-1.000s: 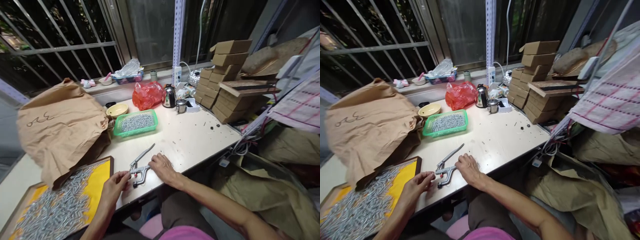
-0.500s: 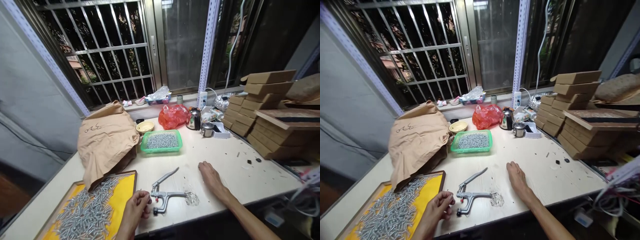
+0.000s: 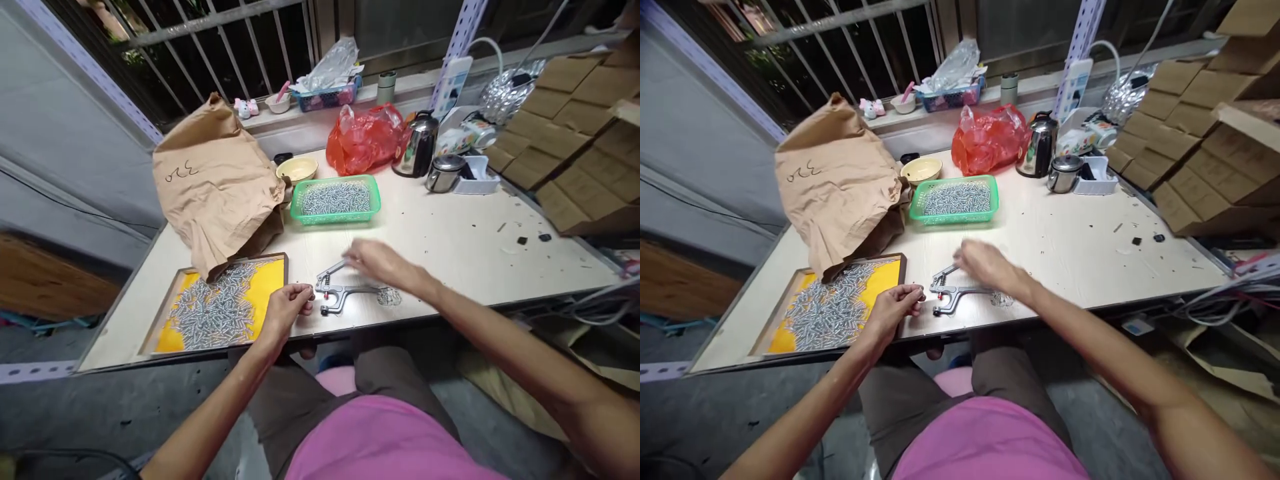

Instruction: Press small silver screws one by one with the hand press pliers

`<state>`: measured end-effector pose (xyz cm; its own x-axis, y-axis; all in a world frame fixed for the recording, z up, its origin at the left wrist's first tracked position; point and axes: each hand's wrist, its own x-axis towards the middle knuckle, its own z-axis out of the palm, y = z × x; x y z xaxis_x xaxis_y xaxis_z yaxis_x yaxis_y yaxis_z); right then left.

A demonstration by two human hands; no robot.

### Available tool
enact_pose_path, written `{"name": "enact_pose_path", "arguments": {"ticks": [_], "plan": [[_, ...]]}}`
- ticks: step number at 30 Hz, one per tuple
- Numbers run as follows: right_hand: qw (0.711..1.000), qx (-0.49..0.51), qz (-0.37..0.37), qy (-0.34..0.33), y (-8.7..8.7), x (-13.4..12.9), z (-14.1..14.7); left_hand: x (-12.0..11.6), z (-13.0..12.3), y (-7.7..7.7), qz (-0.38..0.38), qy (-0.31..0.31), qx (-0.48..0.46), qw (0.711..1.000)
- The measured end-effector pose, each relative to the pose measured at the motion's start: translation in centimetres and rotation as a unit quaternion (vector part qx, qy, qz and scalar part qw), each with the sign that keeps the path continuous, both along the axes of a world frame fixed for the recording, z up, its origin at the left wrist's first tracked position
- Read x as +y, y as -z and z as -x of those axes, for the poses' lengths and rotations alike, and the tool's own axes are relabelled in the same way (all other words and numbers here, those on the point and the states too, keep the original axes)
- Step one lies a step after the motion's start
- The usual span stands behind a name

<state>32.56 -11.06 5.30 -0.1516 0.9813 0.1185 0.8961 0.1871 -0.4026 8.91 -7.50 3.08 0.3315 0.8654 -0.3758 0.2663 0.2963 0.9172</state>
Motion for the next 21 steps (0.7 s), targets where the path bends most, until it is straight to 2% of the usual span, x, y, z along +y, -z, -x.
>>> {"name": "enact_pose_path", "arguments": {"ticks": [3, 6, 8, 14, 21], "plan": [[0.994, -0.071, 0.08, -0.004, 3.5, -4.2, 2.8, 0.4, 0.0, 0.6, 0.02, 0.009, 0.006, 1.0], [0.986, -0.13, 0.094, 0.034, 5.5, -5.4, 3.6, 0.6, -0.3, 1.1, 0.047, 0.014, 0.008, 0.999], [0.983, -0.151, 0.097, 0.041, 5.8, -5.1, 3.4, 0.5, -0.6, 1.3, 0.053, 0.018, 0.021, 0.998], [0.981, -0.168, 0.099, 0.02, 5.4, -4.4, 2.7, -0.1, -1.3, 2.0, 0.018, 0.042, 0.105, 0.993], [0.979, -0.179, 0.088, 0.032, 5.5, -4.7, 3.0, -0.3, -1.7, 2.6, 0.032, 0.056, 0.151, 0.986]]}}
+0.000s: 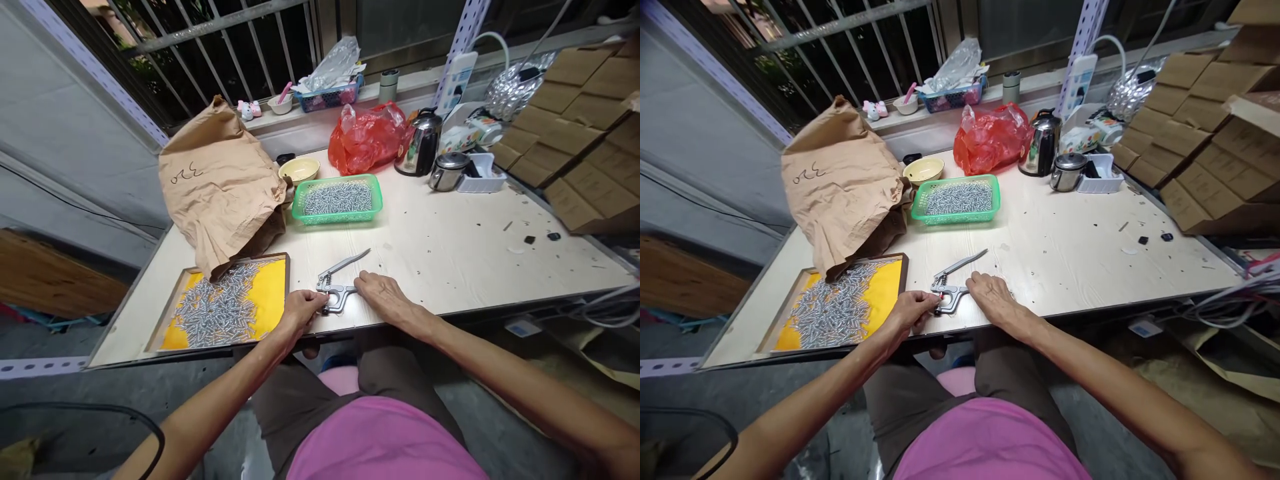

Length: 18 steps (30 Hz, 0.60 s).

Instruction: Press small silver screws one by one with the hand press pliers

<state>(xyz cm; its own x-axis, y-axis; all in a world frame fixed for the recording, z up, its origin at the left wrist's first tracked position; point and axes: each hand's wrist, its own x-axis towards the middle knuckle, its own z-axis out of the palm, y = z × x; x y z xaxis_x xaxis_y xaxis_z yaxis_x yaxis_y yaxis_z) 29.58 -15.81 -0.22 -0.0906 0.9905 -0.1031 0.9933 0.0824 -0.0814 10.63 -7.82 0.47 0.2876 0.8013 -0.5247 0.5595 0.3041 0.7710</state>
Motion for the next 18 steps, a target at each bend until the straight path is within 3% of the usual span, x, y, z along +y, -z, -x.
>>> {"name": "enact_pose_path", "arguments": {"ticks": [11, 18], "plan": [[0.999, 0.018, -0.05, 0.01, 0.8, -0.7, 0.2, 0.6, 0.0, 0.6, -0.003, 0.04, 0.061, 0.997], [0.996, 0.014, -0.085, -0.001, 1.1, -1.0, 0.4, 0.8, 0.1, -0.6, 0.087, 0.054, 0.068, 0.992]]}}
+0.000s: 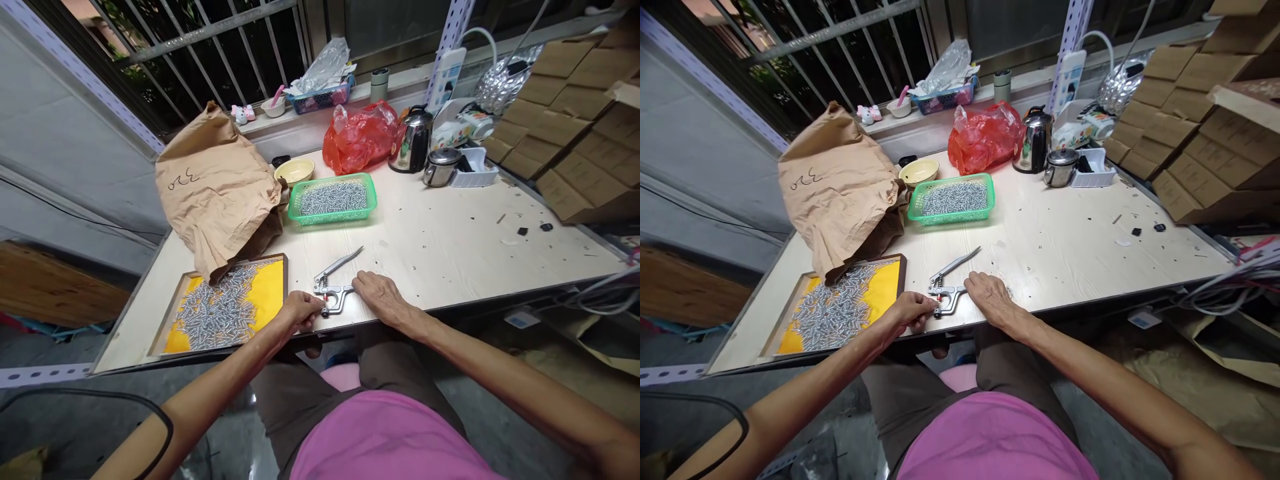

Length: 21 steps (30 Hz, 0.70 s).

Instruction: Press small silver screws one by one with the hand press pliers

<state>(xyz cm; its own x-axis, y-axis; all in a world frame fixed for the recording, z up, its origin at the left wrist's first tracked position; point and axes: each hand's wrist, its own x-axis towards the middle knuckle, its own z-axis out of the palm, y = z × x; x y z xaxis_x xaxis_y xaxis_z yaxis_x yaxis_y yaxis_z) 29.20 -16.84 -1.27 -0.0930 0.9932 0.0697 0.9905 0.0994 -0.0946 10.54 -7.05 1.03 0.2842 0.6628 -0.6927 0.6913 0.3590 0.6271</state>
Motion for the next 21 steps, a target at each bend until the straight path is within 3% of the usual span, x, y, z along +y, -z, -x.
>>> {"name": "enact_pose_path", "arguments": {"ticks": [8, 16, 21], "plan": [[0.998, -0.014, -0.057, -0.014, 0.6, -0.7, 0.2, -1.2, 0.3, -0.4, -0.028, 0.071, 0.031, 0.997], [0.999, -0.025, -0.039, -0.009, 0.4, -0.8, 0.3, -2.9, 0.5, -0.3, -0.051, 0.041, 0.029, 0.997], [0.996, -0.014, -0.082, 0.009, 1.1, -1.8, 0.1, -3.2, -0.2, -0.6, -0.04, 0.023, 0.025, 0.999]]}}
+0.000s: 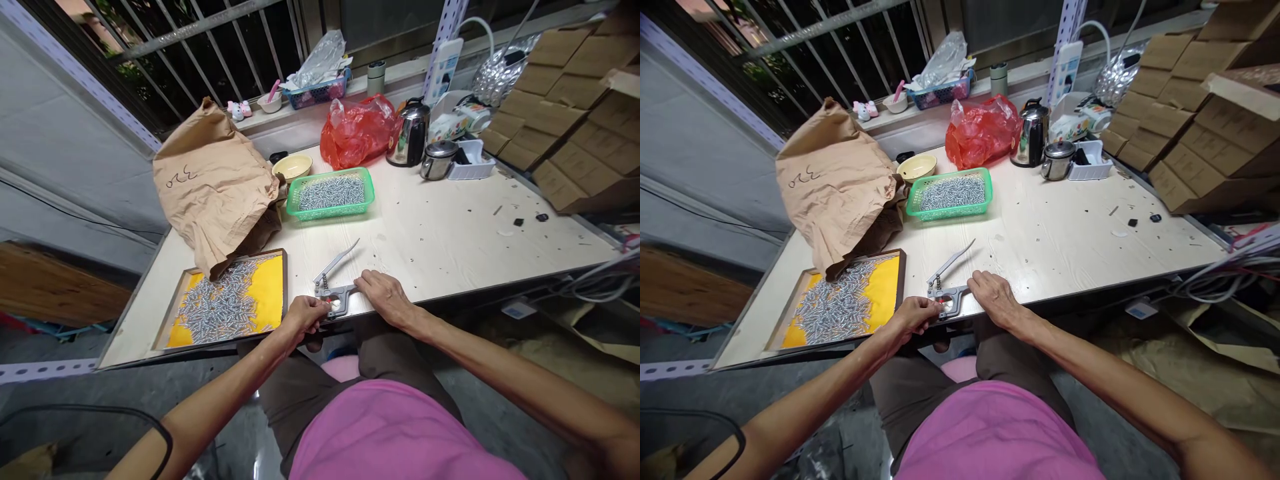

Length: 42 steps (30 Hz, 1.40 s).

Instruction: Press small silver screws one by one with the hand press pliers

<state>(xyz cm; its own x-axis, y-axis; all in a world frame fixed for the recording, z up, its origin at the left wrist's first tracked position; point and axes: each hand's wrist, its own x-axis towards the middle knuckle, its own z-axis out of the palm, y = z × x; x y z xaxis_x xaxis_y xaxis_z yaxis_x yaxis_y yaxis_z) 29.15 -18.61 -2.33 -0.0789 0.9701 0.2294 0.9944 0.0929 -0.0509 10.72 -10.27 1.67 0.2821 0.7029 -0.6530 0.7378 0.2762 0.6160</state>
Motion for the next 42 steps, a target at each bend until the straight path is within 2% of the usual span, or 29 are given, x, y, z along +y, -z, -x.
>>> {"name": "enact_pose_path", "arguments": {"ticks": [5, 12, 21, 27, 33, 40, 42], "plan": [[1.0, 0.004, 0.004, 0.019, 0.2, -0.1, 0.2, -0.2, -0.2, 0.2, 0.015, -0.019, -0.019, 1.0], [0.999, 0.017, 0.042, 0.02, -0.8, -0.2, 0.2, -0.5, 0.2, 0.7, 0.015, -0.04, -0.04, 0.998], [0.994, 0.046, 0.099, -0.008, -1.4, 0.0, -0.6, -0.4, -0.2, 0.0, 0.029, -0.033, -0.016, 0.999], [0.99, 0.076, 0.113, -0.035, -2.8, 2.5, -2.8, 0.2, -0.2, 0.4, 0.043, -0.033, -0.001, 0.999], [0.975, 0.02, 0.2, -0.099, -3.3, 6.6, -4.0, 0.1, -0.1, 0.5, 0.045, -0.049, -0.005, 0.998], [0.976, -0.01, 0.197, -0.088, -4.3, 6.4, -3.2, -0.1, -0.1, 0.3, 0.048, -0.054, -0.005, 0.997], [0.977, -0.012, 0.195, -0.086, -4.3, 6.1, -3.1, -0.2, 0.2, 0.1, 0.036, -0.036, 0.007, 0.999]]}}
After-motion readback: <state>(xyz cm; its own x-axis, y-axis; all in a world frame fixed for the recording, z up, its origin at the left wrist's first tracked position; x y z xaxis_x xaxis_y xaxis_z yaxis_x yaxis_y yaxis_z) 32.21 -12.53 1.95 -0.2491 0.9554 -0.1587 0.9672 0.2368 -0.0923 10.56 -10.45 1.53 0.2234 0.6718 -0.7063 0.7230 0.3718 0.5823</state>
